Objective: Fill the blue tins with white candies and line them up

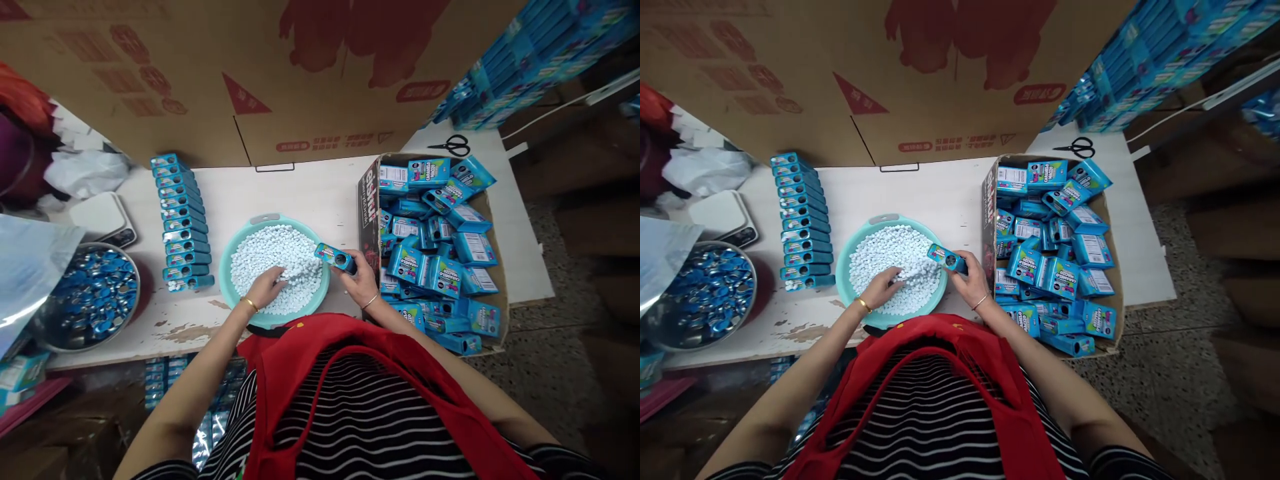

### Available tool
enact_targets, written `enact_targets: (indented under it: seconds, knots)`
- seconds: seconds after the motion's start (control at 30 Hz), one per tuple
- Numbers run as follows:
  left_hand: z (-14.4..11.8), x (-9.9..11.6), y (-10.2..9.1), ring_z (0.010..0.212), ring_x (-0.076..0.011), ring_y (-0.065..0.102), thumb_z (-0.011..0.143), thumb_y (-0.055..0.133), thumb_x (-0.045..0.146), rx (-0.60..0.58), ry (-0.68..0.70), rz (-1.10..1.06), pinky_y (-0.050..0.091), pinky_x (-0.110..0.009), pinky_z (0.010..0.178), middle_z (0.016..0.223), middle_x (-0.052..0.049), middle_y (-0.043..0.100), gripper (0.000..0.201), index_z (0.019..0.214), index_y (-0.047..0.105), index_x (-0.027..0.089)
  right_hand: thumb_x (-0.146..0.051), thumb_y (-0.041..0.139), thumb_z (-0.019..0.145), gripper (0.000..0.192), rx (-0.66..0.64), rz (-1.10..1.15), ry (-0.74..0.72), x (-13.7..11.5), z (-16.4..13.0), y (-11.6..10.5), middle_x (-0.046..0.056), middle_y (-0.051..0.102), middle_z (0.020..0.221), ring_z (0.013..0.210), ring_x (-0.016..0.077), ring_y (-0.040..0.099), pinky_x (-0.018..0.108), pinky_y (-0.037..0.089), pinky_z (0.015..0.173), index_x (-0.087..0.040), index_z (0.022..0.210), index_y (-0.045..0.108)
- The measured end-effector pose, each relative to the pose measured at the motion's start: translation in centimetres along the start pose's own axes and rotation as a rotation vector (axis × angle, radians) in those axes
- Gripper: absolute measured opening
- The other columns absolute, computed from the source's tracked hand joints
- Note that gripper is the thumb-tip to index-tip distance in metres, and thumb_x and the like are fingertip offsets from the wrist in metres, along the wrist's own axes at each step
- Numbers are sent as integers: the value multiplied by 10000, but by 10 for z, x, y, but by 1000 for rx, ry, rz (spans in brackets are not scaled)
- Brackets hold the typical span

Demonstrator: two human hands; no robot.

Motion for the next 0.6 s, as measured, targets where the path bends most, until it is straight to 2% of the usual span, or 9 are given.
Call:
enact_targets:
  seconds: [0.1,0.2,0.27,0.37,0.6]
  knots:
    - [-26,12,-40,1065,-214,575,915,446,307,62,70,-51,452,-350,943,1138,-95,622,297,1173,536,191,-251,600,798,314,-37,-36,-54,1,2,3,78,631,1048,985,252,611,419,498,889,-221,1105,540]
    - [-43,34,-79,1054,-204,576,933,427,332,106,157,-35,453,-340,934,1112,-89,628,299,1175,537,194,-174,562,769,355,-87,-62,-156,-3,4,12,91,630,1080,1028,271,594,453,489,918,-226,1120,536]
    - [-48,51,-97,1032,-200,581,942,414,334,94,204,30,461,-338,915,1093,-88,631,302,1175,535,187,-146,545,755,382,-120,-78,-226,-8,4,20,101,629,1097,1041,277,585,470,482,936,-221,1129,533]
    - [-47,75,-111,1017,-211,589,933,414,297,21,222,159,474,-356,898,1087,-94,634,288,1160,545,178,-132,533,747,408,-156,-97,-291,-12,4,31,110,630,1114,1055,282,577,491,464,969,-213,1147,530]
    - [-45,119,-125,968,-246,606,872,428,151,-78,70,481,494,-389,839,995,-106,648,318,1171,534,170,-144,528,766,423,-218,-104,-320,-13,3,42,116,627,1138,1074,288,568,524,440,1000,-213,1183,524]
Point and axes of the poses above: each hand's wrist, its own z-axis towards the middle knuckle, its own y-axis out of the palm, x = y × z, the point moved 3 cm from there along z, towards the middle knuckle
